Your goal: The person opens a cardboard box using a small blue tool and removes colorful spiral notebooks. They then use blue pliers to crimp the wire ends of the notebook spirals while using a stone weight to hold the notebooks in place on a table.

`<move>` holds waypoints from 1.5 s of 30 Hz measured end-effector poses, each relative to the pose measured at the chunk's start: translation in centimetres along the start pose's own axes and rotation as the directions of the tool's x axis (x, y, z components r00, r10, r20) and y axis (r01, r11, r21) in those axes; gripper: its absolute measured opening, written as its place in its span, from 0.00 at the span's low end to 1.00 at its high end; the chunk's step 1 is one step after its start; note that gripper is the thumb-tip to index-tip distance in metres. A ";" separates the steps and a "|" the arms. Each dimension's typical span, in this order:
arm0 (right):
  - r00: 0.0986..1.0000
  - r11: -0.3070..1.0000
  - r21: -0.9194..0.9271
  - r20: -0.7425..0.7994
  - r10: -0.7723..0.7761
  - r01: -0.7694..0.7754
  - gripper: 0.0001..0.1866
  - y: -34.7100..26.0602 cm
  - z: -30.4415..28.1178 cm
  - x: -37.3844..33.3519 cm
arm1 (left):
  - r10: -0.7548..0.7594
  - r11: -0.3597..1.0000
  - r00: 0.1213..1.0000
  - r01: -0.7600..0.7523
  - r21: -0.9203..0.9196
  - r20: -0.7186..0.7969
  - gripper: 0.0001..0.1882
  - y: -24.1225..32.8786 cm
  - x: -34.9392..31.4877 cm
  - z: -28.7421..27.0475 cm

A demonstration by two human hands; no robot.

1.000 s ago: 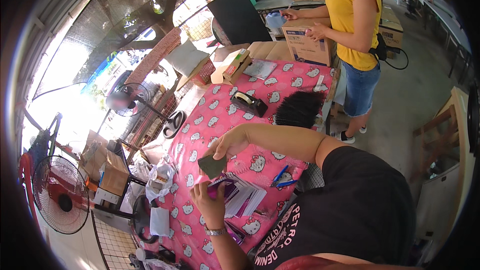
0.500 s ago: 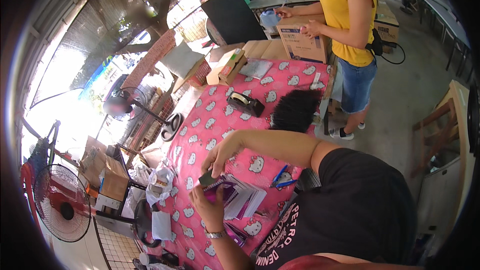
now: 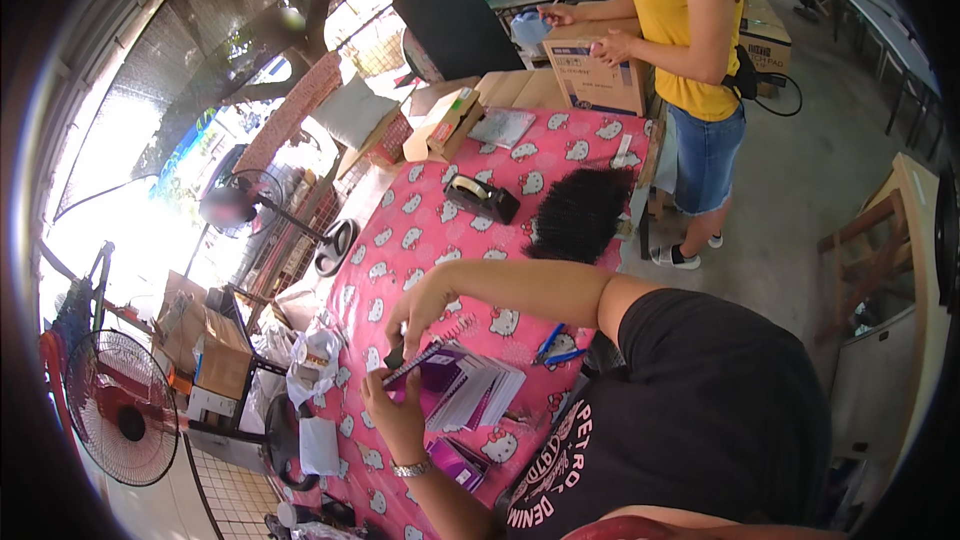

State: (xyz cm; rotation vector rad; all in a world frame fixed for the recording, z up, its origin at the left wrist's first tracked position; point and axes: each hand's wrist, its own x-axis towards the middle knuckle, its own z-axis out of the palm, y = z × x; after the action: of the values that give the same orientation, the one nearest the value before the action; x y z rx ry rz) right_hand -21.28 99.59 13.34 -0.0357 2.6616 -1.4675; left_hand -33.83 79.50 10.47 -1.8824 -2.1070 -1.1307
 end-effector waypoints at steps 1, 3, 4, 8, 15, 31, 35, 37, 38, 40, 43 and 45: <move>0.995 0.971 0.223 -0.065 -0.076 0.088 0.26 0.3 0.4 -0.3 | 0.002 1.000 1.000 -0.002 0.002 0.012 0.20 -0.6 0.0 0.1; 0.984 0.772 0.611 -0.072 -0.165 0.174 0.27 1.3 0.8 0.5 | 0.035 0.997 0.999 -0.033 0.067 -0.022 0.20 -0.9 -0.1 -0.1; 0.988 0.766 0.628 -0.034 -0.152 0.139 0.27 1.2 0.6 0.6 | 0.034 0.999 0.999 -0.034 0.026 -0.019 0.21 -1.0 0.0 0.0; 0.987 0.882 0.450 -0.132 -0.089 0.140 0.25 1.2 0.8 1.6 | -0.033 0.997 0.999 0.032 -0.063 -0.006 0.22 -1.4 0.0 0.1; 0.879 0.932 0.352 -0.413 0.237 -0.086 0.29 8.0 1.4 2.8 | -0.267 0.926 0.963 0.251 -0.282 -0.020 0.12 -2.3 -0.6 0.2; 0.749 0.631 -0.526 -0.648 0.136 -0.570 0.28 19.5 24.6 -11.6 | -0.406 0.817 0.908 0.306 -0.489 -0.109 0.11 -1.7 -2.3 1.2; 0.406 0.923 -0.159 -0.914 -0.003 -0.350 0.24 15.3 20.9 -10.2 | -0.400 0.822 0.910 0.301 -0.483 -0.114 0.10 -2.2 -3.1 1.3; 0.364 0.931 -0.272 -0.915 -0.172 -0.244 0.24 8.7 17.6 -9.3 | -0.352 0.846 0.918 0.228 -0.481 -0.183 0.10 -1.7 -3.1 1.4; 0.337 0.924 -0.328 -0.908 -0.251 -0.195 0.24 6.1 16.5 -8.7 | -0.351 0.851 0.918 0.230 -0.473 -0.185 0.09 -1.5 -3.1 1.4; 0.432 0.936 -0.352 -0.844 -0.316 -0.003 0.25 2.6 15.3 -7.0 | -0.374 0.846 0.912 0.260 -0.466 -0.171 0.09 -1.6 -3.4 1.3; 0.514 0.881 -0.463 -0.735 -0.442 0.097 0.27 -0.9 14.3 -4.1 | -0.395 0.827 0.900 0.261 -0.497 -0.184 0.08 -2.4 -3.6 1.6; 0.511 0.872 -0.483 -0.732 -0.450 0.076 0.27 -1.6 14.0 -2.4 | -0.341 0.831 0.905 0.163 -0.532 -0.255 0.08 -1.5 -3.5 2.0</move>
State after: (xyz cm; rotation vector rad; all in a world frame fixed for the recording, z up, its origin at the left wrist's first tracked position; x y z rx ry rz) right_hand -17.54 87.07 7.47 0.3184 3.8925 -1.1209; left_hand -33.55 77.89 6.52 -1.4147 -2.0341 -2.0704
